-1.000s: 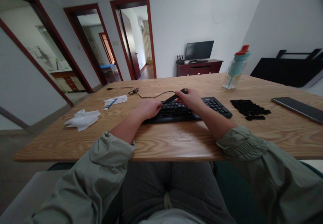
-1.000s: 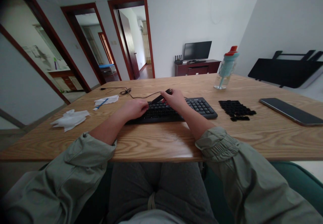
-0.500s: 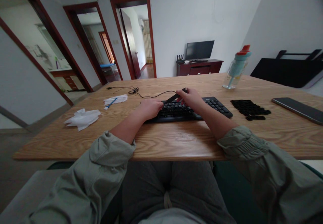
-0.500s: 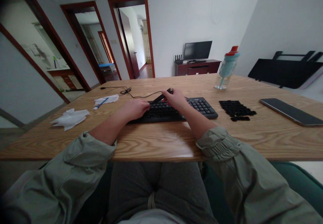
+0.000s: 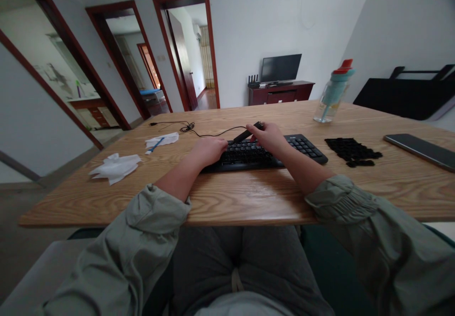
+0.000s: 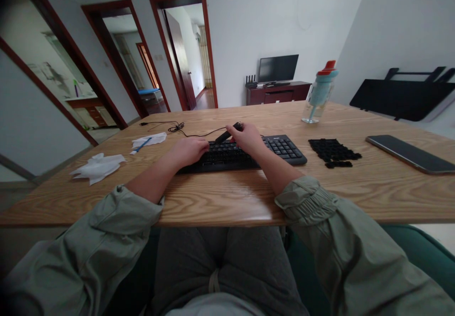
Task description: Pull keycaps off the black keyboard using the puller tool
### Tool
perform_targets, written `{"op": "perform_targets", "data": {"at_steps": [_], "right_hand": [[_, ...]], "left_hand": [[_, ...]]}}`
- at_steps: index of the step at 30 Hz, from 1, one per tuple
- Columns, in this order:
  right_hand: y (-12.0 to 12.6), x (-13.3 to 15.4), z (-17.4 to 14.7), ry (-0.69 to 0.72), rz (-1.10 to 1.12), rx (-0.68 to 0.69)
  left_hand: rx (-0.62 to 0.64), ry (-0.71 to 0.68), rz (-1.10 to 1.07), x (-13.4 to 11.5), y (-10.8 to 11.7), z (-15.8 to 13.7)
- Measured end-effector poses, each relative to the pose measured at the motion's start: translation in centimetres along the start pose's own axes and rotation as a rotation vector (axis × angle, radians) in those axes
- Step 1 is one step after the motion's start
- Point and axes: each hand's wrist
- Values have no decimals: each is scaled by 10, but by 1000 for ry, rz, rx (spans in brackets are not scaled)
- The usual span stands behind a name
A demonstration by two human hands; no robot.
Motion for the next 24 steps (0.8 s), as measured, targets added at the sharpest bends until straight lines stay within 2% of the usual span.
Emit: {"op": "perform_targets", "data": {"at_steps": [7, 24], "right_hand": [[1, 6, -4, 127, -58, 8], [5, 18, -16, 271, -85, 31]], "left_hand": [[15, -15, 23, -5, 0, 0], [5, -30, 45, -11, 2, -7]]}}
Point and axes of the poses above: each hand's wrist, its own z-axis towards the middle knuckle, its own y-axis out of the back of the hand, x = y × z, and after that the axes turned 3 degrees about y, right-handed
